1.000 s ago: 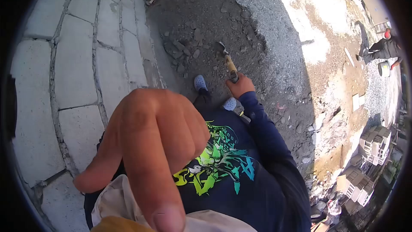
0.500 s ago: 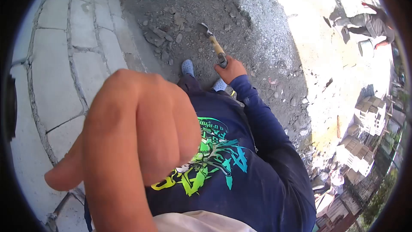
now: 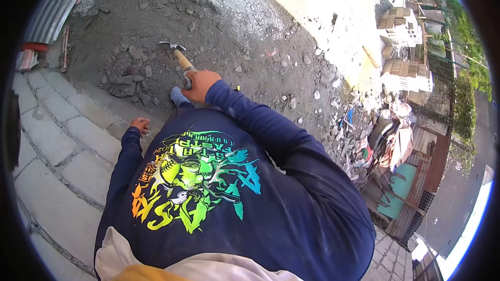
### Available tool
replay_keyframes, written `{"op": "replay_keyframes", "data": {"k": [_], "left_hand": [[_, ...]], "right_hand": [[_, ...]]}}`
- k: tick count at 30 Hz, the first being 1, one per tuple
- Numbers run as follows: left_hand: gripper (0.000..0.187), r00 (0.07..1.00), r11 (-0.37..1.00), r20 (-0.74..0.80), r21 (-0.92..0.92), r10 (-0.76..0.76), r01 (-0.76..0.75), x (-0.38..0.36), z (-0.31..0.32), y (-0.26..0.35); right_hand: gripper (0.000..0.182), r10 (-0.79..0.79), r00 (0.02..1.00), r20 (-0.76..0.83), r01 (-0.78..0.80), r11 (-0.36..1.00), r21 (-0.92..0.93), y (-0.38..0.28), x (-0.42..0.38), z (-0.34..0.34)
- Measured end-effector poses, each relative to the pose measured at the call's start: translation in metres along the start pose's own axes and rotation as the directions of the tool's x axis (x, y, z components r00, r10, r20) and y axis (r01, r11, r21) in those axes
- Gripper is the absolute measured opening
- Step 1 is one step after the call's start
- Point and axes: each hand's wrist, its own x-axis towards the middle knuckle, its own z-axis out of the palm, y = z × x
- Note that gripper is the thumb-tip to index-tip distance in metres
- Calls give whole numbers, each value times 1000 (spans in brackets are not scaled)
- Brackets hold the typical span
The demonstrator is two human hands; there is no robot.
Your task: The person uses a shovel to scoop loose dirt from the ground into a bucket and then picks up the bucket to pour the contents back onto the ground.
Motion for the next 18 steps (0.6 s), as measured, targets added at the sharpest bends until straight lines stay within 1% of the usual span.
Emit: {"op": "replay_keyframes", "data": {"k": [1, 3, 4, 6, 7, 9, 10, 12, 13, 15, 16, 18], "left_hand": [[44, 1000, 1000, 14, 26, -3, 2, 2, 2, -1], [45, 991, 990, 74, -92, 115, -108, -3, 9, -2], [45, 990, 991, 79, -72, 116, -111, 5, 7, -1], [46, 972, 972, 75, -88, 224, -217, 21, 4, -2], [46, 971, 974, 89, -69, 222, -216, 22, -2, 2], [46, 955, 961, 113, 23, 273, -277, 28, -16, 17], [46, 954, 959, 121, 38, 274, -280, 37, -24, 22], [45, 940, 932, 78, 125, 332, -340, 61, -44, 32], [45, 939, 931, 80, 131, 333, -342, 63, -52, 42], [43, 919, 917, 17, -77, 393, -391, 55, -73, 67], [43, 919, 917, 16, -75, 394, -392, 47, -81, 78], [41, 905, 887, -116, -181, 409, -424, 33, -90, 93]], "right_hand": [[41, 26, 1000, -5, -26, 1000, 14, -2, -1, 3], [41, -14, 1000, 0, 14, 1000, 1, -5, -3, 7], [41, 0, 1000, -11, 0, 1000, 13, -5, -2, 8], [40, 12, 1000, -16, -12, 1000, -4, -4, -7, 13], [40, 31, 999, -22, -31, 999, 8, -6, -9, 14], [40, 76, 997, -19, -76, 997, 2, -8, -8, 13], [40, 89, 996, -26, -88, 996, 11, -9, -8, 15], [38, 82, 996, -41, -84, 995, -50, -11, -6, 16], [38, 86, 995, -46, -88, 995, -46, -13, -5, 16], [38, 83, 995, -48, -85, 996, -28, -19, -1, 13], [38, 83, 995, -50, -84, 996, -27, -21, 2, 12], [41, 56, 997, -51, -57, 998, -8, -22, 8, 8]]}}
